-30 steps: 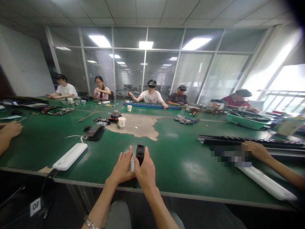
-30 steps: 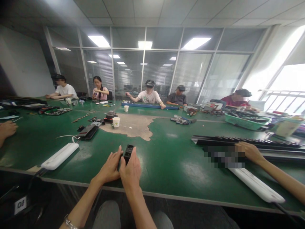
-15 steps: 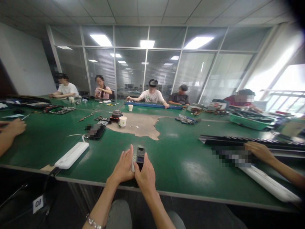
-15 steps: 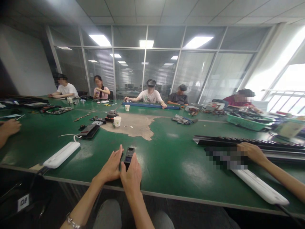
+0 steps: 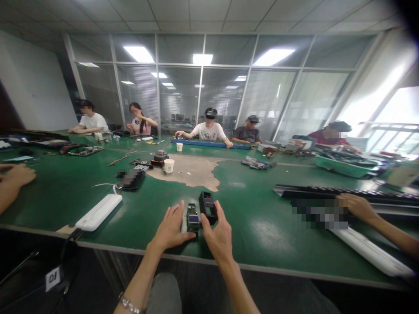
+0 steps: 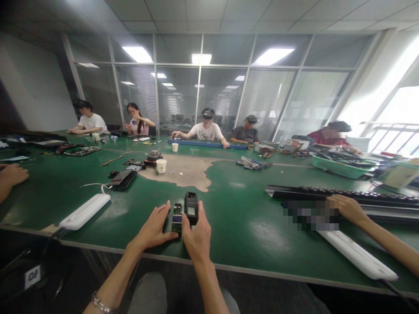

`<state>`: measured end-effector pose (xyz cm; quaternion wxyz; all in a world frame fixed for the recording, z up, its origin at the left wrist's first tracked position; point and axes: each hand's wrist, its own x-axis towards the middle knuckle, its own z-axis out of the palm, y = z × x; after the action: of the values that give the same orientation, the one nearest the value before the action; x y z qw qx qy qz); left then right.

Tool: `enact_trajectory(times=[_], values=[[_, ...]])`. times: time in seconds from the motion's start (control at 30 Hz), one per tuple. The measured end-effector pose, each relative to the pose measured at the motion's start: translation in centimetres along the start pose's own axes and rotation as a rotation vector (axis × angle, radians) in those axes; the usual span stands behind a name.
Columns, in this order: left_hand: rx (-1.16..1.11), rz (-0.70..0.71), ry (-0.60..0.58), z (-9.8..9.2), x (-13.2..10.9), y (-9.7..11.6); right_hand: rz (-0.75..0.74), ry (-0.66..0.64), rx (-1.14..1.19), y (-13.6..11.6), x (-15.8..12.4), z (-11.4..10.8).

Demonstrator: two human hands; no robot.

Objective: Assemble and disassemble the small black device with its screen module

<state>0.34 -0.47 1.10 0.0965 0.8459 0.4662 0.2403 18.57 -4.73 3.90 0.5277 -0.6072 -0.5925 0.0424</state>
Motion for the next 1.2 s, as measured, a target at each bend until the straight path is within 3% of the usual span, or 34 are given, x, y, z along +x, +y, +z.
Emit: enact_trajectory(times=[0.17, 0.27, 0.87, 1.2], values=[[0.069, 0.001, -0.052, -0.3, 0.1, 0.3, 0.055, -0.044, -0.133, 4.5, -0.5, -1.5], [0.087, 0.009, -0.054, -0.5, 0.1, 0.5, 0.071, -0.069, -0.165, 5.7, -0.9, -1.6], [0.110, 0.016, -0.062, -0.6, 0.3, 0.9, -0.039, -0.045, -0.195, 6.5, -1.7, -1.0], [0.086, 0.052, -0.063, -0.7, 0.1, 0.8, 0.069, -0.057, -0.122, 5.4, -1.6, -1.8]])
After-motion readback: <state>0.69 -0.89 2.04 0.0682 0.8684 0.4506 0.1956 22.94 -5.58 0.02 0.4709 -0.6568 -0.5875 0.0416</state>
